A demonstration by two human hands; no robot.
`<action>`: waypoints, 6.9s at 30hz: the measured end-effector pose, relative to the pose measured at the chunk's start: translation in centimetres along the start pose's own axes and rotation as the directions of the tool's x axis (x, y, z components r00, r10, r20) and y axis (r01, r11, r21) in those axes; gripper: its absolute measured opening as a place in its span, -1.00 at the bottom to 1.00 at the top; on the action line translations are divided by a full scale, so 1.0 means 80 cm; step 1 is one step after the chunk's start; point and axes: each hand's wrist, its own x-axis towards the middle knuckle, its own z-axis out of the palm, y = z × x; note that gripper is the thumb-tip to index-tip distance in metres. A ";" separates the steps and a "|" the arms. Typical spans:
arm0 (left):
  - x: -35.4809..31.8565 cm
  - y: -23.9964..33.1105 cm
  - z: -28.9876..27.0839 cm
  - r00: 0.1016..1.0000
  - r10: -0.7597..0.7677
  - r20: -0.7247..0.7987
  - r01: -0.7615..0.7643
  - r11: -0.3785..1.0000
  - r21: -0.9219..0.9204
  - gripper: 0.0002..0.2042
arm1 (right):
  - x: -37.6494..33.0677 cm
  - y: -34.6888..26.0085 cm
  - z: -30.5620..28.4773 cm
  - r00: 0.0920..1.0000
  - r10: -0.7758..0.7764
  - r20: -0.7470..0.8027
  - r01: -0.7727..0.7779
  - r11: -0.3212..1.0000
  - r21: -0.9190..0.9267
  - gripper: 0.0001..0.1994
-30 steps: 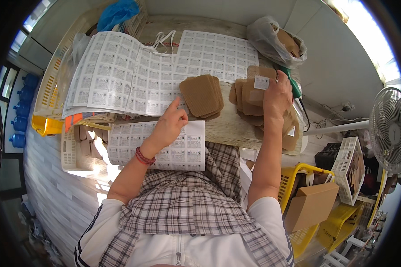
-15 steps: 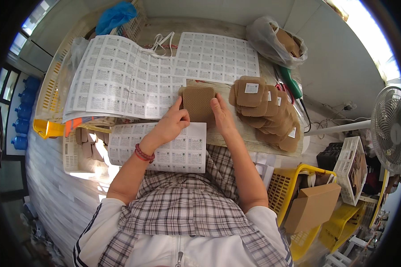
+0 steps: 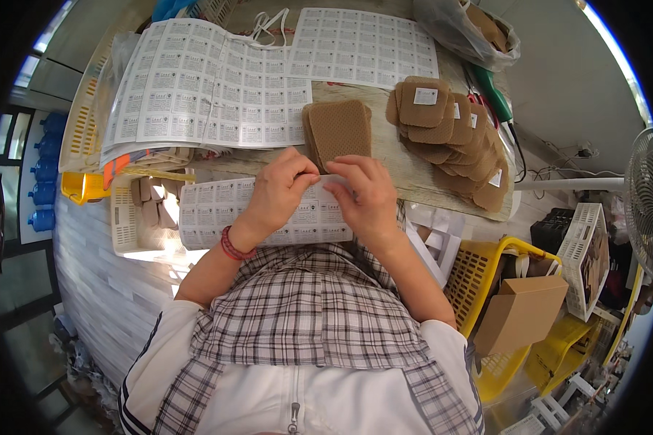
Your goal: The person repeatedly peels small white labels from a sheet and affixes them to brown paper pouches on a table. The person handles the pouches one at a time, placing each labeled pouch into a growing stack.
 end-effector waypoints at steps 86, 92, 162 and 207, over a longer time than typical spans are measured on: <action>0.027 -0.031 0.036 0.945 0.274 0.179 -0.323 0.869 0.375 -0.92 | 0.066 0.111 0.053 0.994 0.098 -0.039 -0.104 0.967 -0.233 -0.78; 0.025 -0.034 0.038 0.945 0.284 0.164 -0.326 0.872 0.365 -0.92 | 0.065 0.130 0.054 0.973 0.151 -0.175 -0.175 0.976 -0.130 -0.64; 0.009 -0.028 0.005 0.987 -0.117 0.112 0.102 0.985 0.138 -0.96 | -0.030 0.026 0.002 0.947 0.249 -0.205 -0.081 0.800 0.595 -0.95; 0.023 -0.033 0.040 0.957 0.258 0.131 -0.289 0.878 0.381 -0.91 | 0.073 0.116 0.044 0.954 0.295 0.050 -0.293 0.955 -0.049 -0.89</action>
